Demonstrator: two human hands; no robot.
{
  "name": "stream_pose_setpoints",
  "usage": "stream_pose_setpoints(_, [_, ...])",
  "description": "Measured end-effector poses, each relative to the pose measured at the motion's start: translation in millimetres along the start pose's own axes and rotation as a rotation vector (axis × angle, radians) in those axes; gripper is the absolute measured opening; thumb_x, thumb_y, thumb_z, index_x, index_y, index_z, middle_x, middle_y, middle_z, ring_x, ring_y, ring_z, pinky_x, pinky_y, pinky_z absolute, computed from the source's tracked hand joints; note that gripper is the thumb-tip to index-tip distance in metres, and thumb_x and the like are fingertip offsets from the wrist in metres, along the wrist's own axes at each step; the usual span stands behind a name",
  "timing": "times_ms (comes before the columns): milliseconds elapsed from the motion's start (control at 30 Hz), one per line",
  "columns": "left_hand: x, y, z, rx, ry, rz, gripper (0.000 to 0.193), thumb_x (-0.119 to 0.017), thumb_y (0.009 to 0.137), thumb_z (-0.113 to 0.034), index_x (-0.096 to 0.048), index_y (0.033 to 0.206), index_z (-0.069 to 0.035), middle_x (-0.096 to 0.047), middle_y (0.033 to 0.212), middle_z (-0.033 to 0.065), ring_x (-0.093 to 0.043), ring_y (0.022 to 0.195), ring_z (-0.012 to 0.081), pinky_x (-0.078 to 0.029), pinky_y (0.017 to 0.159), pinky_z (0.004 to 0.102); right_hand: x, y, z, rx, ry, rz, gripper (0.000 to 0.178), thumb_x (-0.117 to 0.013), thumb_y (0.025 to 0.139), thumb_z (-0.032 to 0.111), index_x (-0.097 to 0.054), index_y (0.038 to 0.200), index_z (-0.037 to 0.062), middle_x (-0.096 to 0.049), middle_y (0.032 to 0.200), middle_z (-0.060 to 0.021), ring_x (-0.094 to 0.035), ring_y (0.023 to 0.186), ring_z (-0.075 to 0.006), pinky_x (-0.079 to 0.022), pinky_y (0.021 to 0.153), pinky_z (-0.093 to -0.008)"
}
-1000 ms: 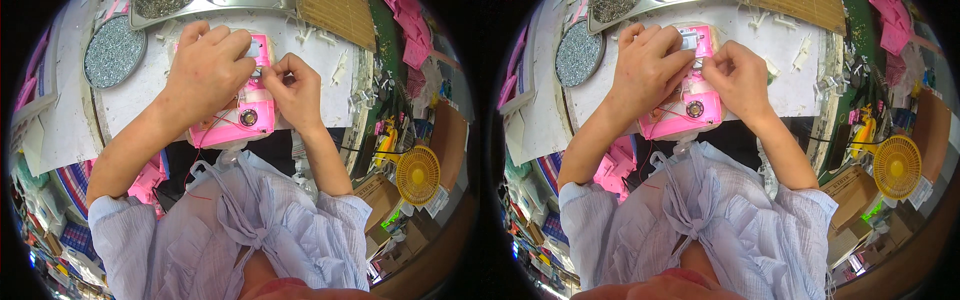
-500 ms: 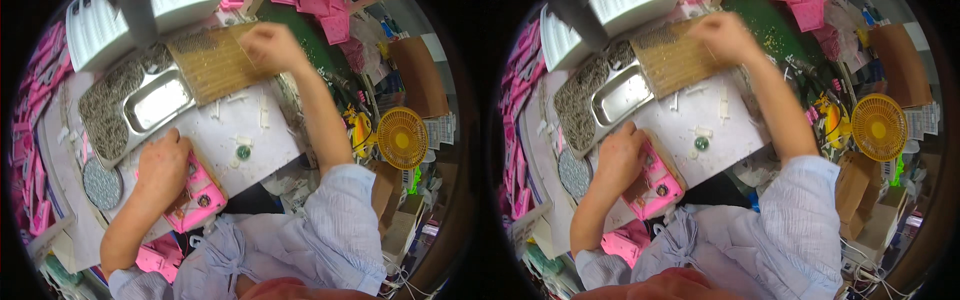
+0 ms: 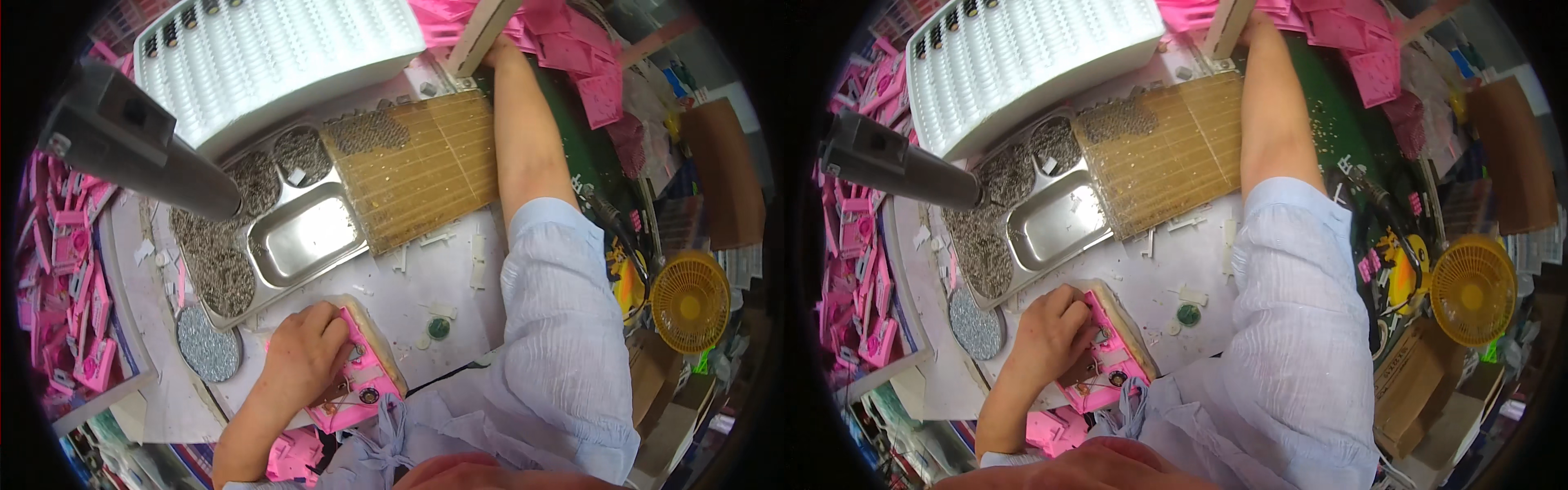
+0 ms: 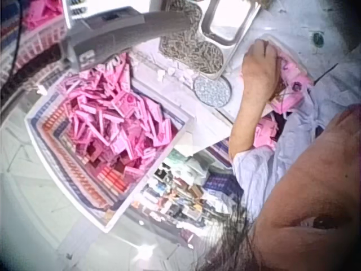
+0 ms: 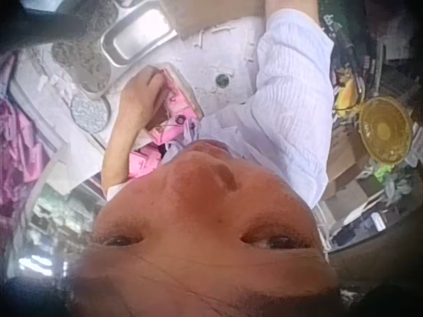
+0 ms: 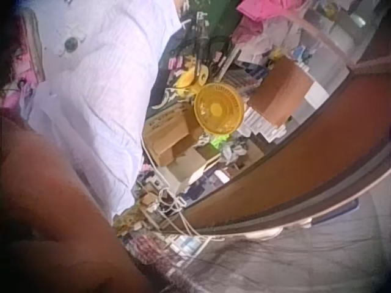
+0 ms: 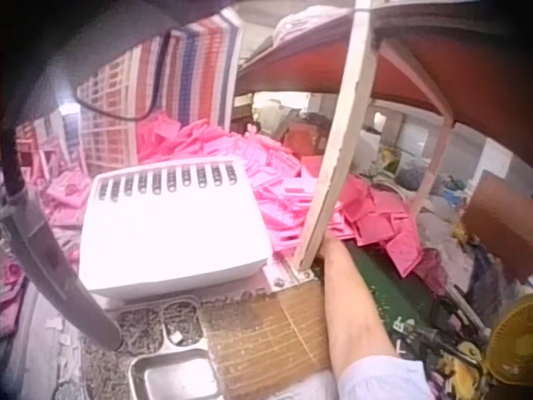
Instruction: Soldering internal wiring and using an electric screwdriver to assemble pink electronic devices.
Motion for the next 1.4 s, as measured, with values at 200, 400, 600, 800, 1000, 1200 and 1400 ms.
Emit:
stream_pose_setpoints(200, [23.7, -31.2, -6.7, -0.030, 0.096, -0.160, 0.026, -0.075, 0.071, -0.014, -0.063, 0.094, -0.007, -0.062, 0.100, 0.0124, -0.062, 0.083, 0.0333, -0.050, 0.068, 0.0461, -19.3, -36.3, 7.6, 0.289, -0.565, -0.125, 0.027, -0.068, 0.090, 0.027, -0.073, 0.110, 0.0085, -0.074, 0.104, -0.0148, -0.071, 0.096, -0.0283, -0.059, 0.077, -0.0437])
stream_pose_setpoints(400, [-0.7, -76.2, -28.9, 0.094, 0.139, -0.245, 0.044, -0.080, 0.071, -0.009, -0.067, 0.113, -0.006, -0.064, 0.113, 0.0117, -0.063, 0.096, 0.0306, -0.051, 0.079, 0.0431, -4.9, -67.2, 69.7, 0.500, -1.248, -0.378, 0.035, -0.067, 0.089, 0.035, -0.073, 0.112, 0.0099, -0.074, 0.104, -0.0152, -0.071, 0.096, -0.0290, -0.058, 0.080, -0.0435])
stream_pose_setpoints(600, [-20.1, -61.5, -37.5, 0.104, 0.179, -0.217, 0.055, -0.078, 0.074, -0.009, -0.063, 0.125, 0.001, -0.063, 0.122, 0.0130, -0.062, 0.104, 0.0298, -0.050, 0.089, 0.0425, 36.3, -32.7, 111.3, 0.625, -1.576, -0.534, 0.042, -0.065, 0.088, 0.043, -0.073, 0.115, 0.0113, -0.074, 0.105, -0.0156, -0.071, 0.096, -0.0296, -0.057, 0.082, -0.0434])
stream_pose_setpoints(800, [-29.2, -58.4, -43.9, 0.051, 0.224, -0.196, 0.050, -0.067, 0.078, -0.014, -0.062, 0.124, 0.005, -0.061, 0.125, 0.0162, -0.059, 0.112, 0.0311, -0.049, 0.094, 0.0426, 84.3, -48.5, 172.6, 0.851, -1.564, -0.728, 0.050, -0.064, 0.087, 0.051, -0.073, 0.117, 0.0127, -0.074, 0.105, -0.0160, -0.070, 0.097, -0.0303, -0.055, 0.085, -0.0432])
stream_pose_setpoints(1000, [-35.5, -67.7, -53.8, 0.145, 0.291, -0.175, 0.050, -0.062, 0.081, -0.010, -0.057, 0.128, 0.006, -0.057, 0.129, 0.0202, -0.057, 0.118, 0.0354, -0.048, 0.100, 0.0448, 105.7, -161.0, 94.1, 0.438, -0.562, -0.964, 0.047, -0.082, 0.073, 0.033, -0.070, 0.101, -0.0030, -0.074, 0.099, -0.0168, -0.071, 0.071, -0.0267, -0.059, 0.074, -0.0414])
stream_pose_setpoints(1200, [-40.0, -64.6, -48.3, 0.045, 0.241, -0.274, 0.046, -0.065, 0.082, -0.007, -0.058, 0.126, 0.003, -0.053, 0.128, 0.0219, -0.056, 0.118, 0.0393, -0.048, 0.101, 0.0448, 137.9, -282.5, 137.1, 0.934, -0.370, -1.127, 0.034, -0.084, 0.071, 0.014, -0.069, 0.091, -0.0077, -0.072, 0.089, -0.0166, -0.069, 0.074, -0.0229, -0.058, 0.071, -0.0342])
stream_pose_setpoints(1400, [-1.2, -93.0, -53.7, 0.000, 0.075, -0.504, 0.054, -0.076, 0.079, -0.013, -0.059, 0.129, 0.000, -0.055, 0.129, 0.0214, -0.058, 0.115, 0.0364, -0.049, 0.098, 0.0433, -109.9, -580.6, 84.7, 1.384, 0.005, -0.655, 0.020, -0.070, 0.075, -0.011, -0.062, 0.092, -0.0057, -0.069, 0.094, -0.0166, -0.067, 0.076, -0.0220, -0.060, 0.072, -0.0370])
Point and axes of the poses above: each hand's wrist, its own y-axis towards the middle knuckle, its own x-axis out of the back of the hand, z = x × y, the point moved 10 cm from there along y, towards the middle knuckle
